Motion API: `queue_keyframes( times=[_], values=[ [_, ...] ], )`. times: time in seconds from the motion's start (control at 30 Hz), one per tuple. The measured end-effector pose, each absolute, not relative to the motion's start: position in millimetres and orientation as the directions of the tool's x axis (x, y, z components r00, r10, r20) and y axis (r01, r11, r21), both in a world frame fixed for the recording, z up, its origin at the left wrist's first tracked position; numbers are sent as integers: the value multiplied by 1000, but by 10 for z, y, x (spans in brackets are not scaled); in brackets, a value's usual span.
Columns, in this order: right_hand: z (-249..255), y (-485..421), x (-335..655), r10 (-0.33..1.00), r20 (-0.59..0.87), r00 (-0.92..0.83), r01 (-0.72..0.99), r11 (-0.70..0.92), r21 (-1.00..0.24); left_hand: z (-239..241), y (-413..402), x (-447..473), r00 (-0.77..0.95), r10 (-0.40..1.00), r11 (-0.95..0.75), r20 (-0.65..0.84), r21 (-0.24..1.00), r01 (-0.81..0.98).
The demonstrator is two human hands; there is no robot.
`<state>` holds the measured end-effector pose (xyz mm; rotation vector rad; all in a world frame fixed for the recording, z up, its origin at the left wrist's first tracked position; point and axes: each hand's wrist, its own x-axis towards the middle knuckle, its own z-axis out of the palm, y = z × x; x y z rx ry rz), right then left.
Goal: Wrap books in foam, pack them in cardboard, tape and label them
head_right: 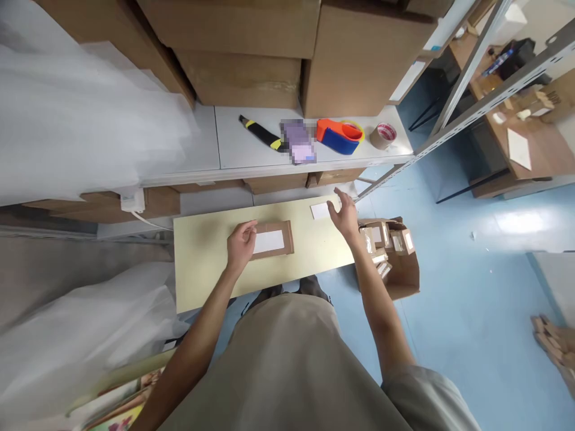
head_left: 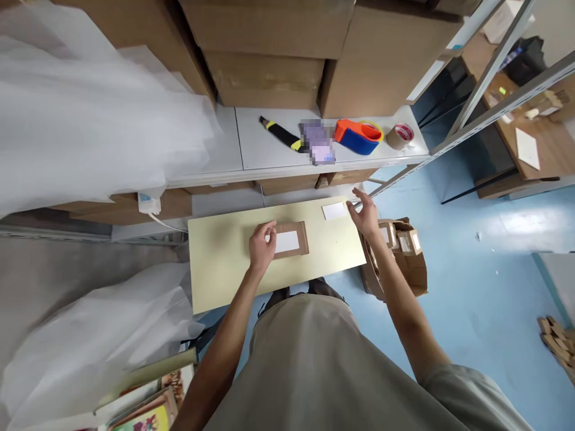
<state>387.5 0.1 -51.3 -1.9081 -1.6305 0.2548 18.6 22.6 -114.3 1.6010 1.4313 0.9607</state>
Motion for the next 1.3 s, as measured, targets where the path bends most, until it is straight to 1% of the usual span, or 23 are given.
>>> queue_keyframes(
  times=[0.1, 0.17, 0.27, 0.4, 0.57, 0.7, 0.77, 0.8, 0.83, 0.87, 0.9, 0.97, 1.0, 1.03, 1.07, 1.13, 1.2, 1.3],
  values=[
    [-147, 430, 4114, 918, 365, 156, 887, 32, -460, -735, 330, 593, 99, 987, -158, 130, 915, 371],
    [56, 691, 4248, 907, 407, 106, 915, 71, -397, -458, 370, 870, 100, 977, -211, 188, 916, 341],
    [254, 1057, 4431, 915, 403, 38, 946, 98, -310, -69, 396, 1288, 104, 956, -294, 275, 901, 318],
    [272, 1511, 4595, 942, 336, -24, 964, 111, -243, 307, 383, 1803, 93, 926, -376, 365, 874, 308],
    [116, 1901, 4643, 968, 247, -52, 969, 108, -221, 440, 282, 2221, 129, 912, -411, 390, 860, 303],
    [102, 1892, 4683, 969, 240, -63, 972, 114, -206, 361, 125, 2309, 155, 919, -392, 361, 868, 305],
    [110, 1710, 4714, 969, 242, -44, 964, 105, -244, 303, 22, 2301, 151, 931, -365, 334, 877, 311],
    [106, 1570, 4724, 970, 241, -31, 951, 103, -292, 272, -35, 2293, 146, 937, -349, 318, 885, 310],
    [93, 1401, 4726, 970, 241, -17, 922, 109, -371, 239, -95, 2285, 139, 944, -329, 300, 893, 306],
    [71, 1207, 4717, 973, 231, -7, 869, 120, -479, 203, -158, 2280, 130, 951, -308, 281, 903, 301],
    [41, 997, 4693, 976, 219, -6, 785, 141, -604, 163, -223, 2278, 119, 958, -283, 259, 913, 294],
    [-39, 563, 4597, 987, 157, -26, 517, 148, -843, 70, -362, 2284, 95, 972, -233, 214, 932, 279],
    [-84, 354, 4528, 994, 99, -47, 361, 109, -926, 17, -436, 2290, 84, 978, -208, 192, 940, 269],
    [-132, 159, 4448, 997, 24, -79, 226, 41, -973, -39, -512, 2295, 74, 983, -183, 169, 948, 259],
    [-182, -17, 4362, 991, -56, -120, 130, -40, -991, -97, -592, 2297, 57, 988, -156, 146, 956, 250],
    [-287, -306, 4191, 969, -174, -174, 41, -169, -985, -209, -758, 2286, 9, 996, -91, 91, 967, 240],
    [-397, -510, 4042, 947, -255, -196, 32, -254, -967, -307, -925, 2247, -50, 998, -26, 39, 972, 235],
    [-562, -687, 3879, 910, -329, -251, 92, -316, -944, -402, -1147, 2143, -106, 994, 30, -5, 971, 238]
  ],
)
